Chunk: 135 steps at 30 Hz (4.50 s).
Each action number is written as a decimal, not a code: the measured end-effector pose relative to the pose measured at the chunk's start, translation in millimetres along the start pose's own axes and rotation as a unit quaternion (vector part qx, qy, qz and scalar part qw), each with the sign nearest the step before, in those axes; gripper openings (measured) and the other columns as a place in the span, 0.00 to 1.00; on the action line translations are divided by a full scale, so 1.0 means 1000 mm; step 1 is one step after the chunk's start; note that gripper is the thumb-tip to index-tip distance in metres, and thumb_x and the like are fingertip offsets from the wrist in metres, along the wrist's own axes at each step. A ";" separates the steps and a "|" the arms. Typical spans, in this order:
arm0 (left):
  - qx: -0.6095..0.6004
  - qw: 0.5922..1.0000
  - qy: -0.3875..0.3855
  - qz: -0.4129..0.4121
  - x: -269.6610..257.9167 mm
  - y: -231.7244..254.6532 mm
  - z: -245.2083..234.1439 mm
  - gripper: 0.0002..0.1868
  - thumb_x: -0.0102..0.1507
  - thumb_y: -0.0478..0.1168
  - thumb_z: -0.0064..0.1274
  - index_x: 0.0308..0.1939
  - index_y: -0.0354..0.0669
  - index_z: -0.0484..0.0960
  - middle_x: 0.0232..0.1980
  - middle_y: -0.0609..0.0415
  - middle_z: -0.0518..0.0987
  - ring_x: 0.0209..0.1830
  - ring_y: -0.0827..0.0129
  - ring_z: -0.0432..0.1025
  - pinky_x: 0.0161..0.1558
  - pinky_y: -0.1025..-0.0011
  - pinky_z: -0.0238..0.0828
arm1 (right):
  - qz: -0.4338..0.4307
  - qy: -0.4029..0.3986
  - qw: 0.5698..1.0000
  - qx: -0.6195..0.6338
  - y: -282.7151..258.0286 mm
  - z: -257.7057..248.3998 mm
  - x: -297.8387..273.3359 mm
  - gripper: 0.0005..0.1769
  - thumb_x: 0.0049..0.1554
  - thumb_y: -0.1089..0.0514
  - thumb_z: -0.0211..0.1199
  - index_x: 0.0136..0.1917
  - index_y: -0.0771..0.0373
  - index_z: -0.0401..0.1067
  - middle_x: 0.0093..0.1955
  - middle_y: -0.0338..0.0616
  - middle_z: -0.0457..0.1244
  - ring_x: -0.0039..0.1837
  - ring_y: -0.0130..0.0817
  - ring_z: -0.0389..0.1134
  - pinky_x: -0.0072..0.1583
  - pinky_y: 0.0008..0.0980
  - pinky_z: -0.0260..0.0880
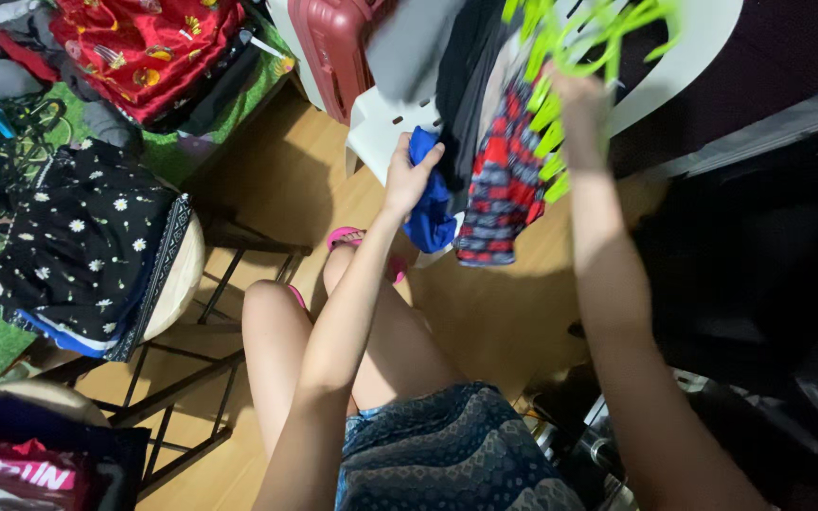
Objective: The person folds and rolls various items of clothing, including shirts, shorts, and socks, by hand on their lap and places them into piles.
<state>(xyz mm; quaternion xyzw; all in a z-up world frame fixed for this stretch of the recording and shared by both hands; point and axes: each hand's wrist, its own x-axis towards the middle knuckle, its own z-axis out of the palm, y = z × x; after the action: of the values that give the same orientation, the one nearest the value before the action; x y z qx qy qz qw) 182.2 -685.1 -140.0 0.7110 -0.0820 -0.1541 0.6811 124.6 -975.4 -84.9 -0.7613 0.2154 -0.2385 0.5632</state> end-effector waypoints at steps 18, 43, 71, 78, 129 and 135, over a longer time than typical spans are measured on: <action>0.161 0.949 0.060 0.265 -0.033 0.192 -0.090 0.17 0.60 0.42 0.63 0.44 0.37 0.74 0.34 0.44 0.80 0.34 0.57 0.79 0.42 0.65 0.76 | -0.196 -0.129 0.962 -0.139 -0.031 0.156 -0.153 0.18 0.57 0.60 0.63 0.60 0.68 0.72 0.59 0.57 0.67 0.62 0.52 0.70 0.64 0.41 0.70; 0.627 0.767 0.137 0.015 -0.084 0.089 -0.278 0.04 0.72 0.34 0.44 0.49 0.39 0.74 0.44 0.35 0.82 0.42 0.40 0.78 0.43 0.46 0.76 | -0.461 -0.393 0.749 -0.270 -0.134 0.098 -0.104 0.18 0.63 0.62 0.60 0.65 0.56 0.77 0.67 0.32 0.67 0.67 0.28 0.68 0.81 0.56 0.50; 0.521 0.847 0.106 -0.012 -0.119 0.023 -0.281 0.10 0.56 0.40 0.57 0.39 0.47 0.89 0.39 0.41 0.84 0.43 0.46 0.79 0.49 0.55 0.75 | -0.546 -0.309 0.667 -0.402 -0.146 0.095 -0.098 0.09 0.64 0.51 0.68 0.57 0.50 0.82 0.40 0.35 0.63 0.56 0.37 0.64 0.65 0.39 0.61; 0.267 0.937 0.155 -0.165 -0.117 0.022 -0.304 0.15 0.66 0.42 0.45 0.40 0.33 0.82 0.33 0.40 0.83 0.32 0.53 0.80 0.44 0.61 0.75 | -0.589 -0.294 0.680 -0.322 -0.150 0.093 -0.092 0.05 0.58 0.67 0.66 0.47 0.59 0.74 0.59 0.40 0.68 0.70 0.42 0.66 0.72 0.44 0.67; 0.418 0.888 -0.053 0.185 -0.258 0.027 -0.182 0.14 0.60 0.40 0.59 0.48 0.41 0.80 0.47 0.43 0.80 0.43 0.51 0.74 0.42 0.57 0.76 | -0.339 -0.390 0.841 -0.163 -0.033 0.122 -0.308 0.24 0.48 0.62 0.67 0.59 0.67 0.72 0.61 0.55 0.64 0.63 0.54 0.65 0.63 0.46 0.67; 0.399 0.893 -0.030 0.205 -0.251 -0.037 -0.169 0.15 0.64 0.35 0.54 0.55 0.37 0.75 0.49 0.42 0.77 0.49 0.51 0.73 0.48 0.57 0.76 | -0.293 -0.371 0.853 -0.221 -0.002 0.143 -0.292 0.11 0.59 0.64 0.64 0.56 0.64 0.71 0.55 0.50 0.66 0.59 0.50 0.70 0.61 0.43 0.72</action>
<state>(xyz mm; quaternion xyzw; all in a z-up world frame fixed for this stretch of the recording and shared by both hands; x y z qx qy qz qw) -1.3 -441.6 -145.5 0.8853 -0.3015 0.0135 0.3537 -20.1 -692.9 -153.8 -0.9253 -0.1962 -0.0383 0.3224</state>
